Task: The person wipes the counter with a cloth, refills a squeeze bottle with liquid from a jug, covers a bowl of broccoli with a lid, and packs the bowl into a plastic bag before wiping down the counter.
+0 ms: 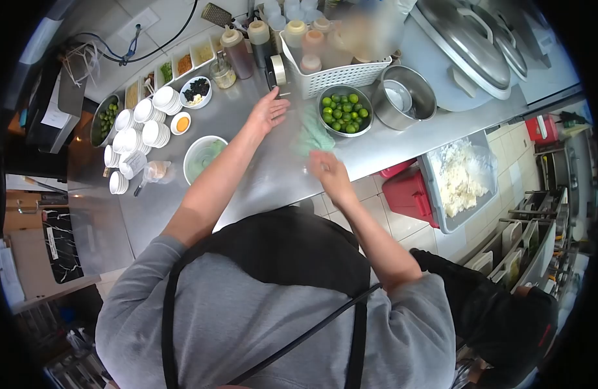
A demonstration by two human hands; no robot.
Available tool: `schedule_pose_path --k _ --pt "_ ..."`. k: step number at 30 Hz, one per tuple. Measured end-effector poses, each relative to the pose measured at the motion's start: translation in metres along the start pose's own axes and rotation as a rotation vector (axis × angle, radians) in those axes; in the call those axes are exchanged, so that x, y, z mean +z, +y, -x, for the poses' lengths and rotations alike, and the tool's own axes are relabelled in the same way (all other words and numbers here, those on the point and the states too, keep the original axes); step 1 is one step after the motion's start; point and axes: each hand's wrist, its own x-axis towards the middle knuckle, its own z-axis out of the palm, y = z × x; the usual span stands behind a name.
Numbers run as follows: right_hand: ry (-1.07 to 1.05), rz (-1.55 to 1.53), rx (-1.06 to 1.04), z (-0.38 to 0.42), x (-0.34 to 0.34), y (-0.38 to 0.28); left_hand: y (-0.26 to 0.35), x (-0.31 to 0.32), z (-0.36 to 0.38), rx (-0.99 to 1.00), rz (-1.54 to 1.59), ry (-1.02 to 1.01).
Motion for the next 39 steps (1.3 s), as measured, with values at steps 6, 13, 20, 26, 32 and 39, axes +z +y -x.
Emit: schedule_pose_path --k 6,13,20,26,32,39 --pt "-0.007 0.063 -0.017 0.049 -0.003 0.023 -0.006 0.005 -0.015 0.414 -0.731 0.137" --pt "-0.031 0.155 -0.151 0.035 0.015 -0.008 0.024 -0.039 0.005 0.839 -0.867 0.261" --pt "-0.457 0.156 -0.222 -0.011 0.095 -0.004 0.061 -0.185 0.137 0.509 -0.190 0.423" --pt "-0.578 0.463 -0.284 -0.068 0.146 0.067 -0.009 -0.254 0.095 0.403 -0.081 0.489" --pt "-0.521 0.887 -0.612 -0.099 0.164 0.049 -0.029 -0.233 0.107 0.259 -0.155 0.505" --pt "-0.545 1.004 -0.574 -0.092 0.166 0.029 -0.022 -0.229 0.122 0.352 -0.410 0.527"
